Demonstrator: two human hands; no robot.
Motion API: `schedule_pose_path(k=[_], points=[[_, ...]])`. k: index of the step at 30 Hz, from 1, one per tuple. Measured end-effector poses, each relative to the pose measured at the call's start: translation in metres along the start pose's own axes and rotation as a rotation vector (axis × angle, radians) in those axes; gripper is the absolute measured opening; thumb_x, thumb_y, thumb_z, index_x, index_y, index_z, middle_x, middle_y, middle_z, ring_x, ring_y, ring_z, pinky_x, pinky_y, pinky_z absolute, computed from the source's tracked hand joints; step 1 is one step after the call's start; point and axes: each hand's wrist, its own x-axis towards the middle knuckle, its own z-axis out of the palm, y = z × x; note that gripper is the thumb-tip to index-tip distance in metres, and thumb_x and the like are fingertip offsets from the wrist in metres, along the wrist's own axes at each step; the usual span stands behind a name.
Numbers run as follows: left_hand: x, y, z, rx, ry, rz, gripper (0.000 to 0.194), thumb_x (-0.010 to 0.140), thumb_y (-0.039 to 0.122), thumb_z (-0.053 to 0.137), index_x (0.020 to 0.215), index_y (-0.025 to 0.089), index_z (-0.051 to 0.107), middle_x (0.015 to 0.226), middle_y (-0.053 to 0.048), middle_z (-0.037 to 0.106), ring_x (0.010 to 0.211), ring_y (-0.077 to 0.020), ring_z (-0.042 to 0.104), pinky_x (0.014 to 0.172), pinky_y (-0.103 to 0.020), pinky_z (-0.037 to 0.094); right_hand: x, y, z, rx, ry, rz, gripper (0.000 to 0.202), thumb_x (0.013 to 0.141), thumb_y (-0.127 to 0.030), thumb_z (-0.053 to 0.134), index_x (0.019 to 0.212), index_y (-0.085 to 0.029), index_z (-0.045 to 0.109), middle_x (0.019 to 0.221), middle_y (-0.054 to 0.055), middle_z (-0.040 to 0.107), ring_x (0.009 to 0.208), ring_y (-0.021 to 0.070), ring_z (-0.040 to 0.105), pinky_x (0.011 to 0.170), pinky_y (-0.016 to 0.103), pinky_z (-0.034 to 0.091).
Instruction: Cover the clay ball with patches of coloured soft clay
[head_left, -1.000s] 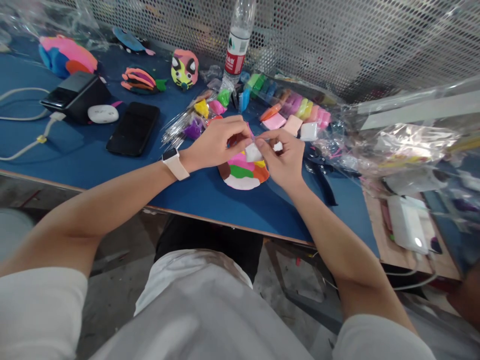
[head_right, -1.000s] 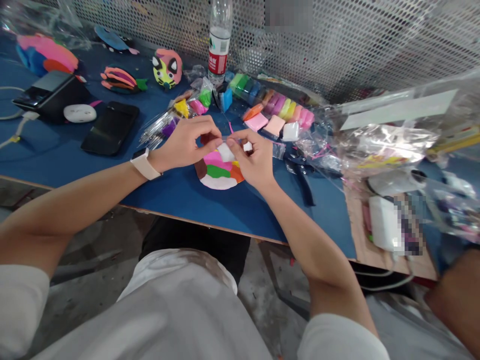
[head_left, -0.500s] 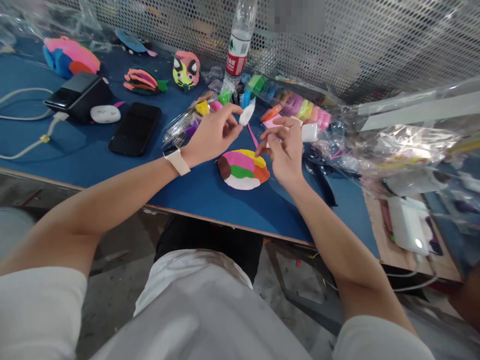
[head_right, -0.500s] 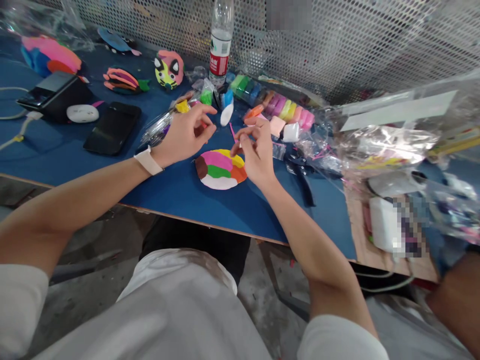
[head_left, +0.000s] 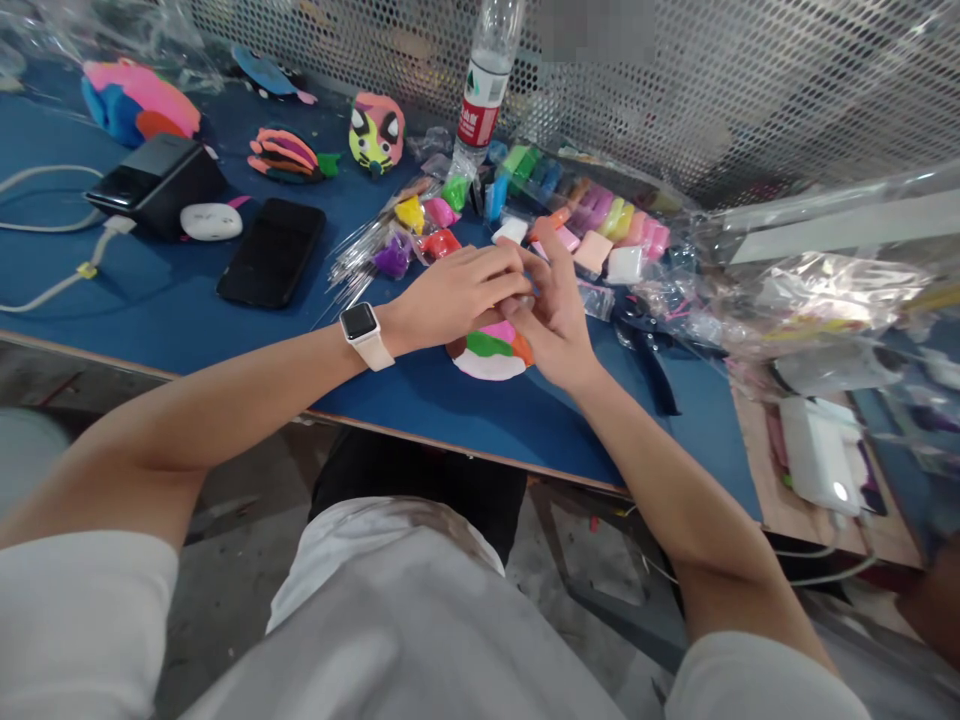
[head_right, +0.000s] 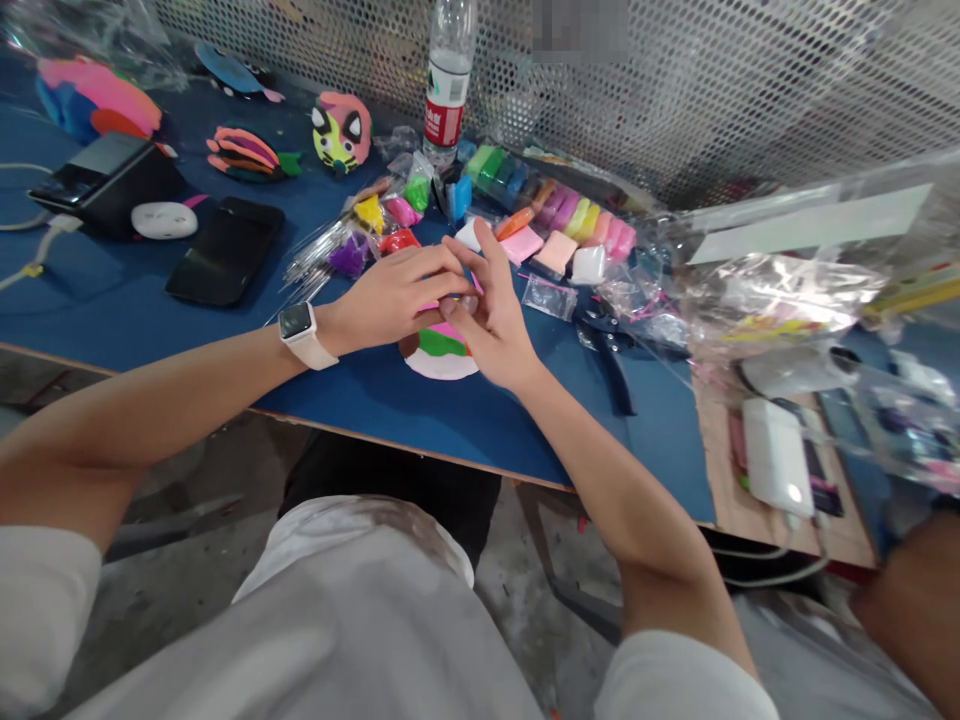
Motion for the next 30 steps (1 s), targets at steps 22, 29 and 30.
schedule_pose_path(k=[22, 29, 30], points=[[0.004, 0.001, -0.015, -0.282, 0.137, -0.162, 0.029, 0.118, 0.058, 0.064, 0.123, 0.035, 0.080, 0.126, -0.007, 0.081, 0.117, -0.0279, 0.074, 0.107, -0.050, 0.062, 0.005, 0.009, -0.001, 0.114, 0.099, 0.055, 0.056, 0.092, -0.083, 0.091, 0.113, -0.032, 0.077, 0.098, 0.002, 0.086, 0.094, 0.0246, 0.088, 0.079, 0.039, 0.076], [0.002, 0.007, -0.014, -0.185, 0.147, -0.191, 0.021, 0.118, 0.049, 0.068, 0.117, 0.031, 0.079, 0.121, -0.007, 0.082, 0.115, -0.0291, 0.080, 0.101, -0.049, 0.066, 0.006, 0.008, -0.004, 0.152, 0.144, 0.077, 0.055, 0.083, -0.079, 0.100, 0.099, -0.030, 0.079, 0.090, 0.001, 0.086, 0.083, 0.0232, 0.086, 0.081, 0.041, 0.077], [0.002, 0.005, -0.012, -0.191, 0.167, -0.133, 0.023, 0.119, 0.050, 0.066, 0.116, 0.031, 0.079, 0.119, -0.007, 0.083, 0.112, -0.0279, 0.080, 0.099, -0.048, 0.066, 0.005, 0.007, -0.003, 0.159, 0.144, 0.076, 0.056, 0.081, -0.078, 0.102, 0.098, -0.030, 0.079, 0.089, 0.001, 0.086, 0.081, 0.0230, 0.086, 0.081, 0.041, 0.077]])
